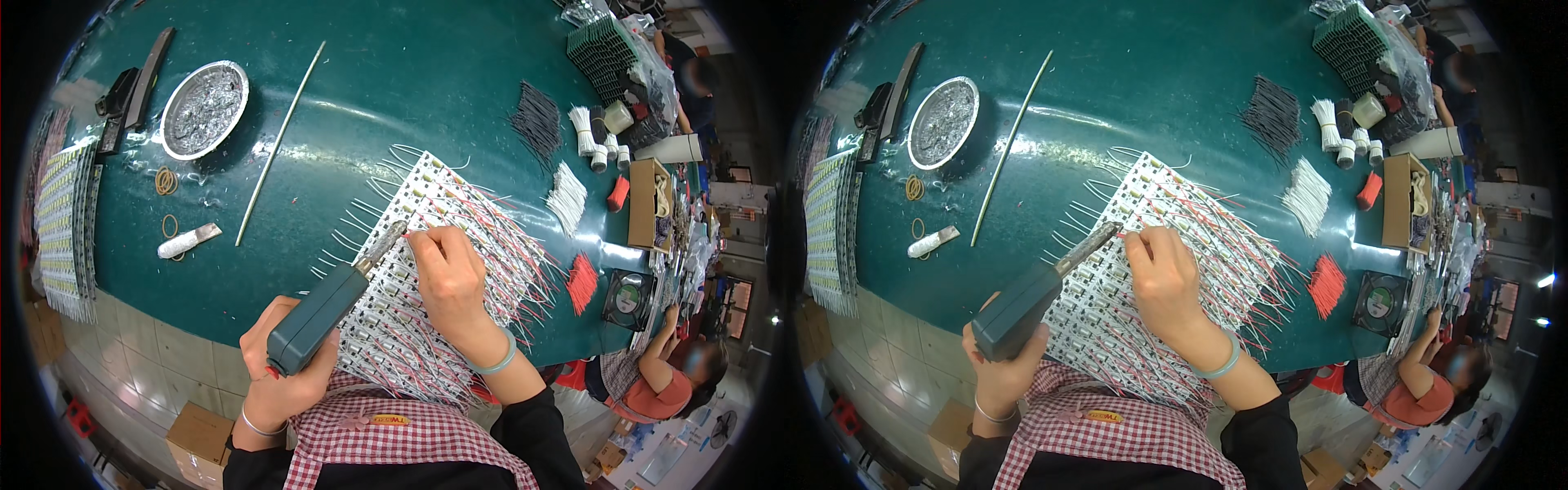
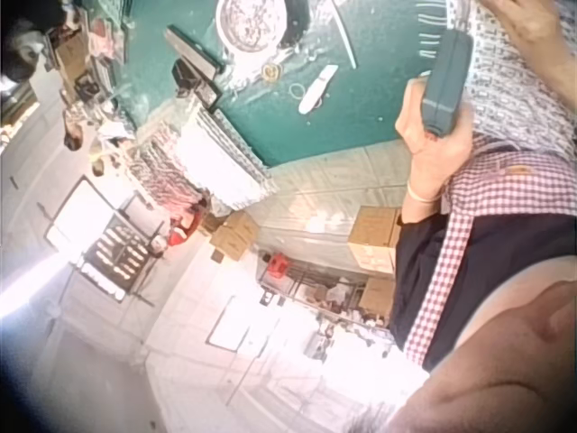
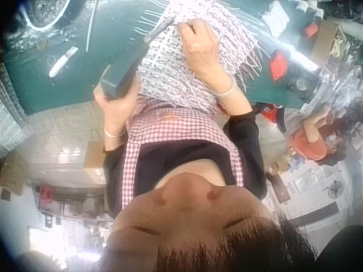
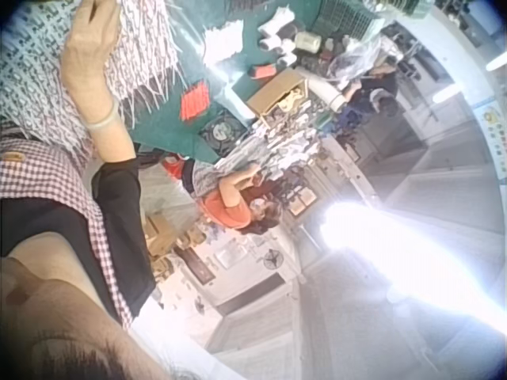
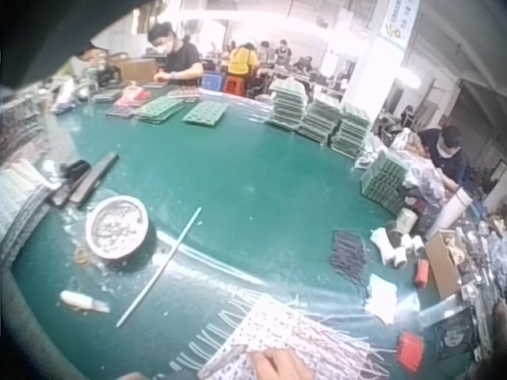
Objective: The person uses a soldering iron to attach red and white wires to a grid of LED modules on a green workbench. They repeatedly pick up wires, position them on the modules, and apply the soldering iron to secure the connections. The person also uses a thin stick to adjust the wires and occasionally picks up a bundle of red wires.
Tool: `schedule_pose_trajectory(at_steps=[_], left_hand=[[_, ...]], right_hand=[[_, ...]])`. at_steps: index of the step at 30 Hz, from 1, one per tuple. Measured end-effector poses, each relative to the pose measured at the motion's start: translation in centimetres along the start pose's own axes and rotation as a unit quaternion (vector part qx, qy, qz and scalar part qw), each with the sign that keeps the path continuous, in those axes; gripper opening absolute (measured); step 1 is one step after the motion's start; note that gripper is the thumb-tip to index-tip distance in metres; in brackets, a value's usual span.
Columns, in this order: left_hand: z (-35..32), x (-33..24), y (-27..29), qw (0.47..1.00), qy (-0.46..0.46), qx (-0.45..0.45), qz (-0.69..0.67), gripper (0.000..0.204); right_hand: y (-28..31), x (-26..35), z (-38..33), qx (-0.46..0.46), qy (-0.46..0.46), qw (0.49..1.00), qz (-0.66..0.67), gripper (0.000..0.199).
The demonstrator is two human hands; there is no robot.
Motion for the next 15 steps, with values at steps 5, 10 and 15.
schedule_pose_trajectory(at_steps=[5, 10, 15], left_hand=[[-0.3, 0.6, 0.0, 0.998, 0.024, -0.013, -0.05, 0.018], [-0.8, 0.5, 0.4, 1.0, 0.0, -0.006, -0.021, 0.023], [-1.5, 1.0, 0.8, 1.0, 0.019, 0.005, 0.008, 0.024]], right_hand=[[0.0, 0.1, 0.0, -0.006, -0.002, 1.0, 0.0, 0.022], [0.8, 0.4, 0.2, -0.039, 0.017, 0.999, -0.007, 0.02], [1.3, 1.4, -0.4, -0.024, 0.0, 0.999, 0.026, 0.023]])
Point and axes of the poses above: each hand's wrist, its own z-axis towards the middle knuckle, its own y-axis out of the back of the hand, x = y × z, the point moved 10 cm from there along z, towards the middle knuckle, and after that the axes turned 10 degrees about z, right-handed, at the moved point
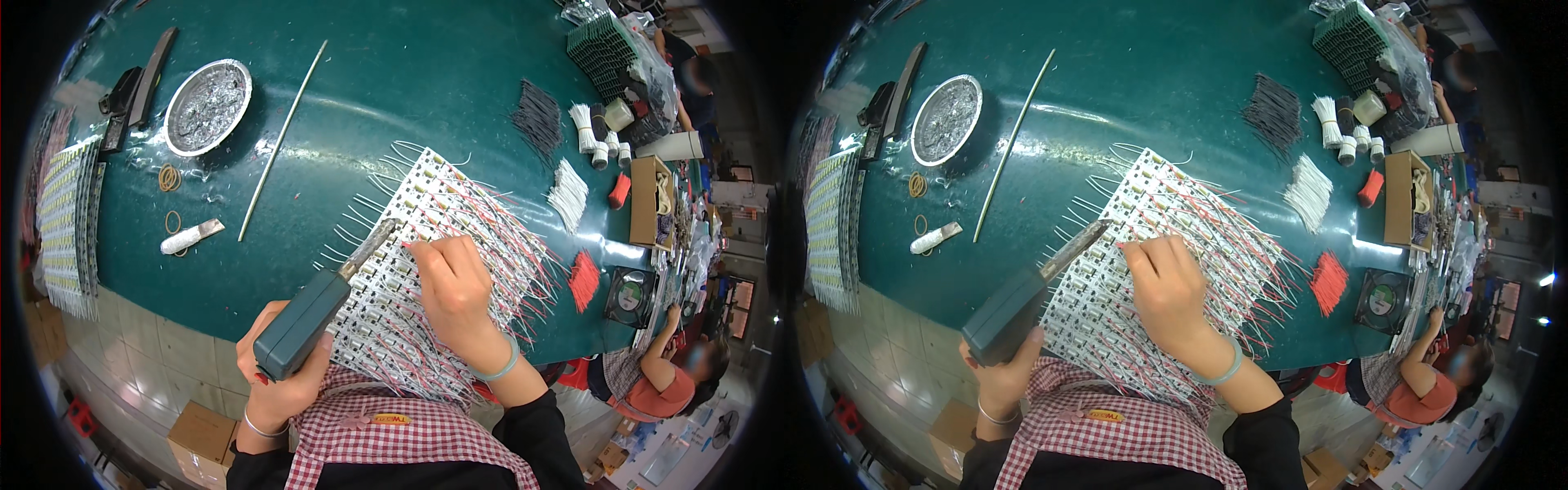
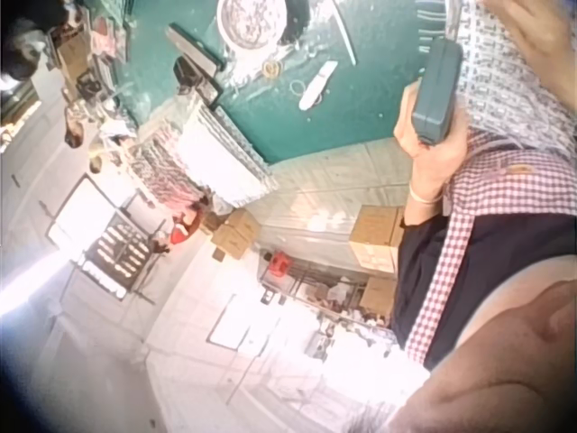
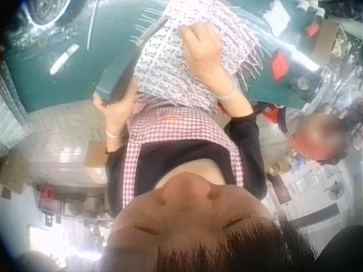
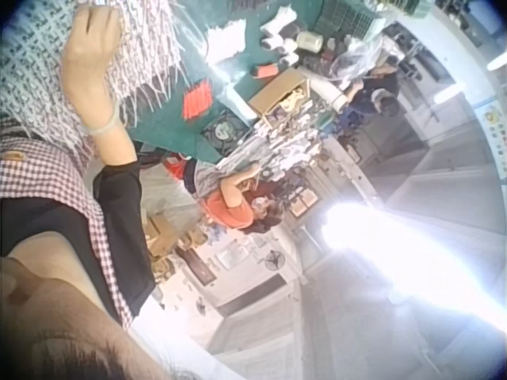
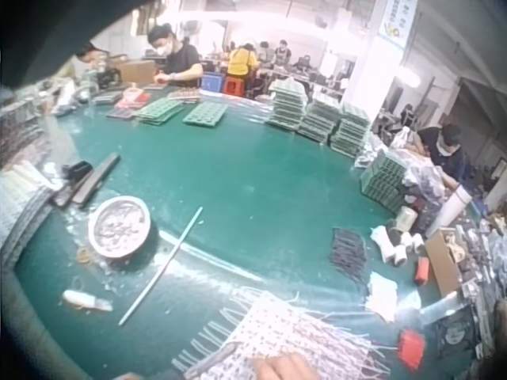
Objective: The person uses a soldering iron to attach red and white wires to a grid of LED modules on a green workbench. They repeatedly pick up wires, position them on the modules, and apply the soldering iron to secure the connections. The person also uses a thin stick to adjust the wires and occasionally picks up a bundle of red wires.
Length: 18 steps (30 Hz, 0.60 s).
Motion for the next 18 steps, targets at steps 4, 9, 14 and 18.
schedule_pose_trajectory(at_steps=[4, 9, 14, 18], left_hand=[[-0.32, 0.09, -0.02, 1.0, -0.004, -0.006, -0.01, 0.023], [-0.69, 0.29, 0.05, 0.998, -0.012, -0.029, -0.052, 0.022], [-0.94, 0.73, -0.25, 0.997, 0.003, -0.032, -0.067, 0.02], [-0.8, 0.39, -0.22, 0.999, -0.005, -0.024, -0.046, 0.018]], right_hand=[[-0.61, -0.39, -0.55, 0.012, -0.003, 1.0, 0.015, 0.025], [-0.7, -0.31, -0.62, 0.013, -0.004, 1.0, 0.019, 0.03], [-0.83, -0.37, -0.75, 0.014, -0.003, 1.0, 0.014, 0.029], [-0.87, -0.31, -0.77, 0.013, -0.004, 1.0, 0.007, 0.029]])
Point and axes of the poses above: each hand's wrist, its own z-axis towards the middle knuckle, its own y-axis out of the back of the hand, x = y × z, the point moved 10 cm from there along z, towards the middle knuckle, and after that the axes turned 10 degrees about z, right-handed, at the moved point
